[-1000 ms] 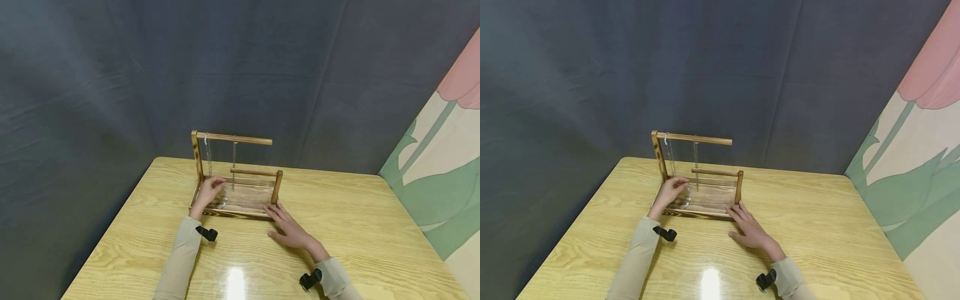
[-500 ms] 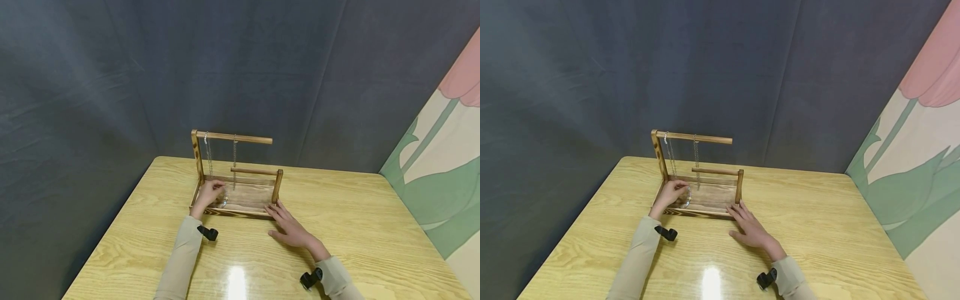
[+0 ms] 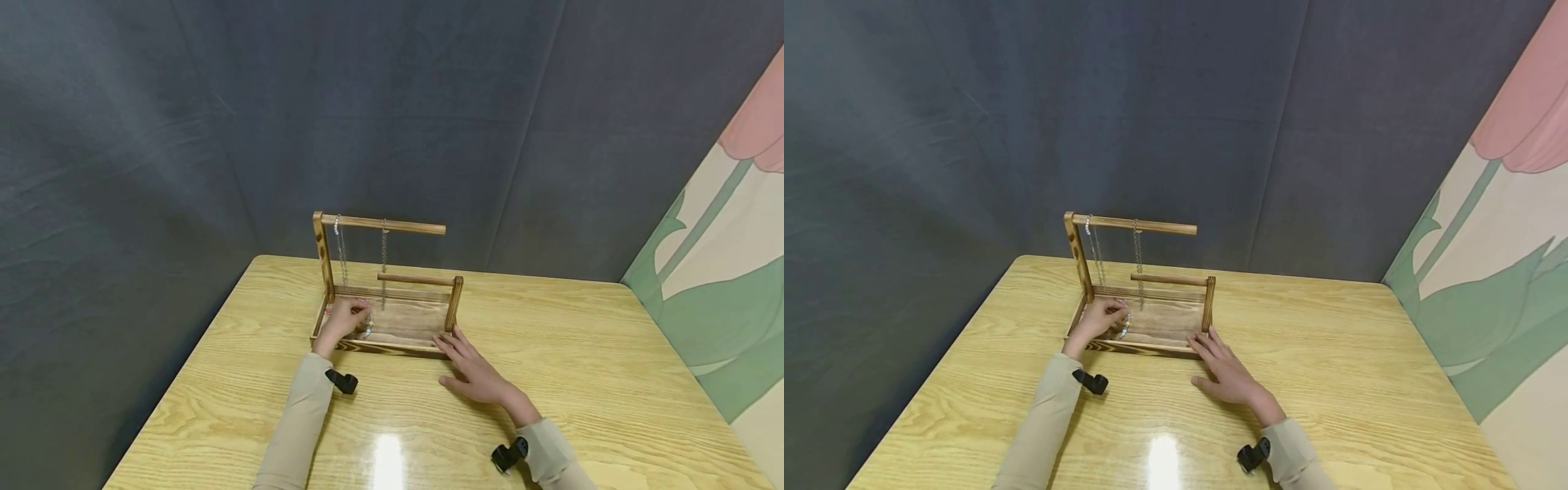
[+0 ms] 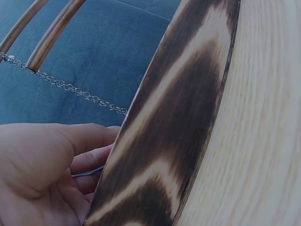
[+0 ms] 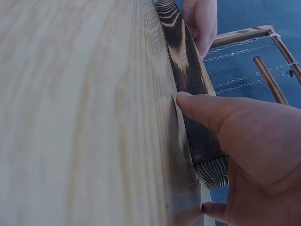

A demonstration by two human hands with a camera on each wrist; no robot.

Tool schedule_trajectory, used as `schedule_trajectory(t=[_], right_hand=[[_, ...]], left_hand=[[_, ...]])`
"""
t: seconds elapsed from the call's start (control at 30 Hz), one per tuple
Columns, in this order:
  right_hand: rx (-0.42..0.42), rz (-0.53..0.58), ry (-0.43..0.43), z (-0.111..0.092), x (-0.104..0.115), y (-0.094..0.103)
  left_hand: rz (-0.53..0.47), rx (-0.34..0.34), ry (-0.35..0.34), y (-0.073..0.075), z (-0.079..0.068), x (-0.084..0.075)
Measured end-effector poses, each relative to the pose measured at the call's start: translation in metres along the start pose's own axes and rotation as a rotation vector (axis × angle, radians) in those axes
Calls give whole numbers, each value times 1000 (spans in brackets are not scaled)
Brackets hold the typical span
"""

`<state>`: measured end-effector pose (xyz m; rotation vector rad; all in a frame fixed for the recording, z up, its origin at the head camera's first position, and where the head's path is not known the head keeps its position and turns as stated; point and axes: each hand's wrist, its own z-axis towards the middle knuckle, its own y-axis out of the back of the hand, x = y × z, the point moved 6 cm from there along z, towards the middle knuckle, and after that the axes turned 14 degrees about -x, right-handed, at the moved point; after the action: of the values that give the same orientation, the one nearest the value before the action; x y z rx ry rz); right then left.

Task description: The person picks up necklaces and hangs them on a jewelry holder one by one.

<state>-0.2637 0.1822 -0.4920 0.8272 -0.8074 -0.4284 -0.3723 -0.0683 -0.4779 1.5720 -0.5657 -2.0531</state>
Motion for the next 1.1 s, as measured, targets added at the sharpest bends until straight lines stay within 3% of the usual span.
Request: schedule_trajectory(t=[0.27,0.5,0.77,1.1], right_hand=[[5,-1,-8,0,1,0],[8,-3,-17,0,1,0],[6,-7,-13,2,1,0],[5,12,-12,2,2,1]], left_hand=[[28,33,-36,-1,-4,-2],[-15,85,12,-6,-6,1],[61,32,-38,-6,-5,-2],[73,15,18,-11,-6,-1]])
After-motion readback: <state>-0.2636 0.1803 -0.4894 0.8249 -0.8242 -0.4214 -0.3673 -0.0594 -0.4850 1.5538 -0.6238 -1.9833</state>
